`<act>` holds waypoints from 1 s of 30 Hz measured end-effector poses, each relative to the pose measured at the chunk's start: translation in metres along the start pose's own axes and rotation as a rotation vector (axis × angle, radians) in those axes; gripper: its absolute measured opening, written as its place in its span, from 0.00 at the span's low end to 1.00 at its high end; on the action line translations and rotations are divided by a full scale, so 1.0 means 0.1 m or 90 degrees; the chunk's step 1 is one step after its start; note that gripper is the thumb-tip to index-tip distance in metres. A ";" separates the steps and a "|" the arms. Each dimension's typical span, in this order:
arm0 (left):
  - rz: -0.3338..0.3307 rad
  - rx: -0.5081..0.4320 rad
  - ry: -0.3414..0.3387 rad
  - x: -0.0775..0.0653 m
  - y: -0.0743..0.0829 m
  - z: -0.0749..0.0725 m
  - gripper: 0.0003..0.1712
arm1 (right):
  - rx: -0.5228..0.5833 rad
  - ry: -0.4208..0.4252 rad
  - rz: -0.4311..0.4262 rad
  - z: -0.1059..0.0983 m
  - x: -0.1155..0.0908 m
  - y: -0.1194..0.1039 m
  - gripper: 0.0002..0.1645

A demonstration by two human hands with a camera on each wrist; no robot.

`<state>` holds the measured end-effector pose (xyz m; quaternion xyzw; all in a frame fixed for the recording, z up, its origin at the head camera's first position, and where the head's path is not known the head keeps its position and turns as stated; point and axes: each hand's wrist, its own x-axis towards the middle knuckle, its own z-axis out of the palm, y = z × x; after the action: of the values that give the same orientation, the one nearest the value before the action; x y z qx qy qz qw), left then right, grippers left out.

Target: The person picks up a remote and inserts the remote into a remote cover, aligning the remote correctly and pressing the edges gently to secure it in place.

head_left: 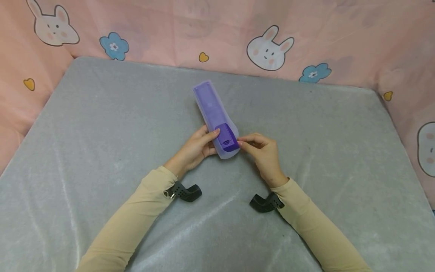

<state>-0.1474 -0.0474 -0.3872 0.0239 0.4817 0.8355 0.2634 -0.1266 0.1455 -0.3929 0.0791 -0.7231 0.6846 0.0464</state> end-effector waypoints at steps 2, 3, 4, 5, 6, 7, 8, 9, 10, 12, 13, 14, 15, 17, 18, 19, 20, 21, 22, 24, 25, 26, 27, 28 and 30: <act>0.001 0.001 -0.005 0.00 -0.01 -0.01 0.25 | -0.005 0.001 0.002 0.00 0.00 0.00 0.07; 0.002 0.001 -0.007 0.00 -0.01 -0.01 0.25 | -0.008 0.002 0.003 0.00 0.00 -0.01 0.07; 0.002 0.000 -0.010 0.00 -0.01 -0.01 0.26 | -0.011 0.001 0.005 0.00 0.00 -0.01 0.08; 0.002 -0.001 -0.012 0.00 -0.01 -0.01 0.26 | -0.014 0.002 0.006 0.00 0.00 -0.01 0.08; 0.002 -0.002 -0.013 0.00 -0.01 -0.01 0.26 | -0.018 0.002 0.007 0.00 0.00 -0.01 0.08; 0.001 -0.004 -0.013 0.00 -0.01 -0.01 0.26 | -0.022 0.002 0.008 0.00 0.00 -0.01 0.08; 0.000 -0.007 -0.013 0.00 -0.01 -0.01 0.26 | -0.026 0.002 0.008 0.00 0.00 -0.01 0.07; -0.002 -0.010 -0.014 0.00 -0.01 -0.01 0.26 | -0.028 0.003 0.007 0.00 -0.01 -0.01 0.07; -0.002 -0.014 -0.015 -0.01 0.00 -0.01 0.26 | -0.031 0.003 0.007 0.00 -0.01 -0.01 0.07; -0.002 -0.023 -0.019 -0.01 0.00 0.00 0.27 | -0.037 0.006 0.005 0.00 -0.01 -0.01 0.07; -0.002 -0.028 -0.021 -0.01 0.00 -0.01 0.27 | -0.037 0.008 0.004 0.01 -0.01 -0.01 0.07; -0.002 -0.031 -0.024 -0.01 0.00 -0.01 0.27 | -0.039 0.009 0.004 0.01 -0.01 -0.01 0.07; -0.002 -0.035 -0.027 0.00 -0.01 -0.01 0.27 | -0.038 0.011 0.003 0.01 -0.01 -0.01 0.07; -0.005 -0.033 -0.029 0.00 -0.01 -0.02 0.27 | -0.038 0.014 0.002 0.01 -0.01 0.00 0.07; -0.007 -0.029 -0.029 0.00 -0.02 -0.02 0.26 | -0.038 0.014 0.002 0.01 -0.01 0.00 0.07; -0.010 -0.024 -0.029 0.00 -0.02 -0.02 0.26 | -0.039 0.014 0.002 0.00 -0.02 0.00 0.06; -0.012 -0.017 -0.029 0.00 -0.02 -0.03 0.25 | -0.041 0.013 0.001 0.00 -0.02 0.00 0.06; -0.013 -0.010 -0.030 0.00 -0.02 -0.03 0.25 | -0.043 0.012 0.000 0.00 -0.02 0.00 0.06; -0.013 -0.003 -0.031 0.00 -0.02 -0.03 0.25 | -0.045 0.009 0.000 0.00 -0.02 -0.01 0.06; -0.013 0.007 -0.031 0.00 -0.02 -0.03 0.24 | -0.051 0.002 0.001 0.00 -0.02 -0.02 0.07; -0.012 0.010 -0.032 0.00 -0.02 -0.03 0.24 | -0.053 -0.003 0.001 0.00 -0.02 -0.02 0.07; -0.011 0.012 -0.032 -0.01 -0.02 -0.03 0.24 | -0.054 -0.007 0.002 0.00 -0.02 -0.03 0.07; -0.011 0.013 -0.032 -0.01 -0.01 -0.03 0.24 | -0.056 -0.011 0.004 0.00 -0.02 -0.03 0.07; -0.012 0.014 -0.031 -0.01 -0.01 -0.02 0.24 | -0.057 -0.014 0.005 0.00 -0.02 -0.03 0.07; -0.013 0.017 -0.031 -0.01 -0.01 -0.02 0.24 | -0.060 -0.018 0.006 0.00 -0.02 -0.03 0.06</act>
<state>-0.1466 -0.0493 -0.3892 0.0424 0.4862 0.8256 0.2832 -0.1244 0.1459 -0.3907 0.0831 -0.7557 0.6486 0.0364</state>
